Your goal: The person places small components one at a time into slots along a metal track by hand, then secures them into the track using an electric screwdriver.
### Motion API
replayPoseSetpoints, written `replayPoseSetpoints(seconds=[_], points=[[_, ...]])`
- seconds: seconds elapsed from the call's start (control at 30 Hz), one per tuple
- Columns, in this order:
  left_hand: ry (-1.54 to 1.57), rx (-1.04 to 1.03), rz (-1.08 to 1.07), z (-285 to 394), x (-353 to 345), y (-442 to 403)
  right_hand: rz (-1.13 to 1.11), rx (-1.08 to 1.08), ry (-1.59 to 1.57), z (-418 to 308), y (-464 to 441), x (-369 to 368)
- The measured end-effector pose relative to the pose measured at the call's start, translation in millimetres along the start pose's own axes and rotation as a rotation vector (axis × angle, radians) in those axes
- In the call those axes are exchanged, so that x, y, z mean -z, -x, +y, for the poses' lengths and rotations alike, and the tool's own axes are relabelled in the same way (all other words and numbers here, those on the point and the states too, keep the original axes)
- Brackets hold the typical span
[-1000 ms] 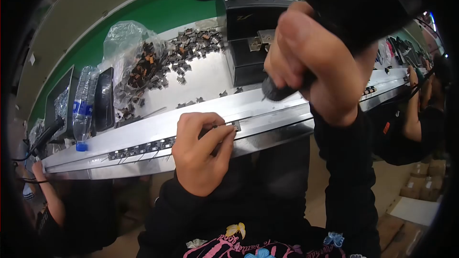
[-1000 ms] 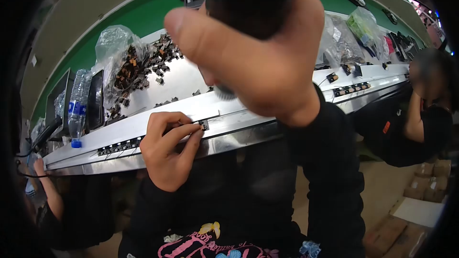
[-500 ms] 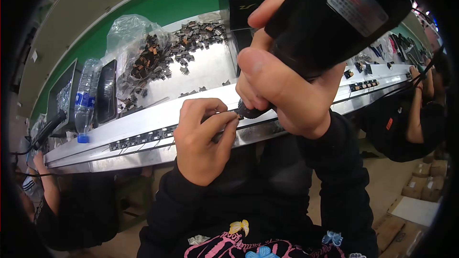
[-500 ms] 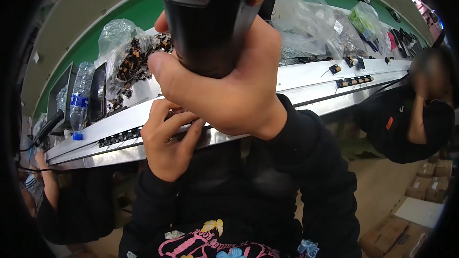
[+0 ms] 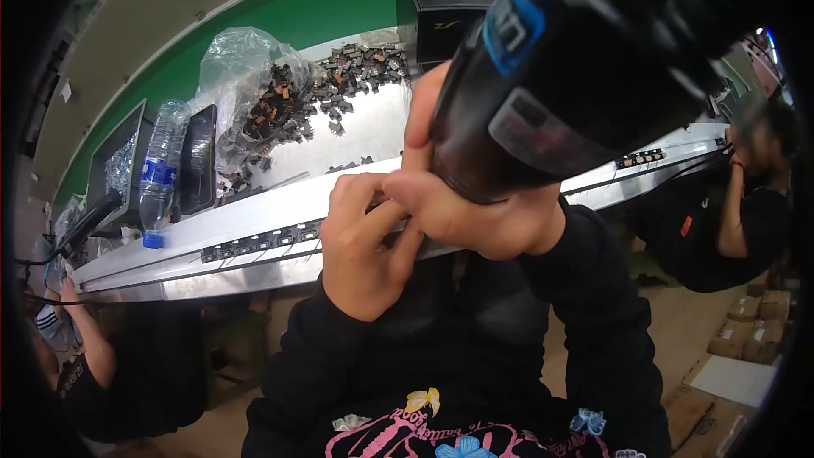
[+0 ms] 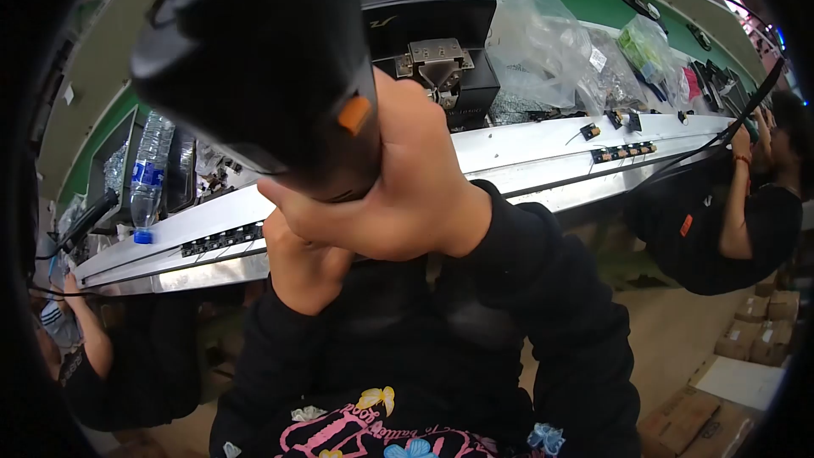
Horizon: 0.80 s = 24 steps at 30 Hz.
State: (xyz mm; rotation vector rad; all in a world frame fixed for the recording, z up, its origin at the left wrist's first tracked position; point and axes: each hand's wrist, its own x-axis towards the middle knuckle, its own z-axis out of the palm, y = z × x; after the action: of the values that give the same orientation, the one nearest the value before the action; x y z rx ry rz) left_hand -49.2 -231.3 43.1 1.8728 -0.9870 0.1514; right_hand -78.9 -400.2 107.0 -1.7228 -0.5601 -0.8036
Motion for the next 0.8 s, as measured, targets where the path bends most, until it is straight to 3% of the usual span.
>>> replayPoseSetpoints(seconds=[0.17,0.23,0.3,0.33,0.37,0.5,0.53,0.6,0.67,0.73,0.8], points=[[-0.002,-0.031,0.018,-2,-2,0,-0.005,-0.081,-0.048,-3,6,2],[-0.021,-0.060,0.030,-1,-2,-1,-0.025,-0.273,-0.217,-6,3,3],[-0.038,-0.093,0.032,1,-2,-2,-0.033,-0.271,-0.187,-24,-7,18],[-0.056,-0.084,0.022,1,-3,-2,-0.016,-0.087,-0.211,-25,-17,28],[-0.073,-0.064,0.015,1,-3,-3,0.129,-0.217,-0.210,-38,-18,34],[-0.065,-0.046,0.053,3,-7,-2,0.335,-0.071,-0.231,-43,-50,72],[-0.060,-0.054,0.053,4,-7,-4,0.230,0.003,-0.212,-25,-61,79],[-0.085,-0.037,0.037,6,-6,-3,0.557,-0.135,-0.252,-29,-55,58],[-0.091,-0.044,0.031,6,-6,-4,0.545,-0.144,-0.239,-10,-53,60],[-0.115,-0.038,0.067,6,-8,-4,0.401,-0.021,-0.045,11,-50,65],[-0.117,-0.038,0.062,4,-8,-4,0.403,-0.059,-0.112,20,-50,69]])
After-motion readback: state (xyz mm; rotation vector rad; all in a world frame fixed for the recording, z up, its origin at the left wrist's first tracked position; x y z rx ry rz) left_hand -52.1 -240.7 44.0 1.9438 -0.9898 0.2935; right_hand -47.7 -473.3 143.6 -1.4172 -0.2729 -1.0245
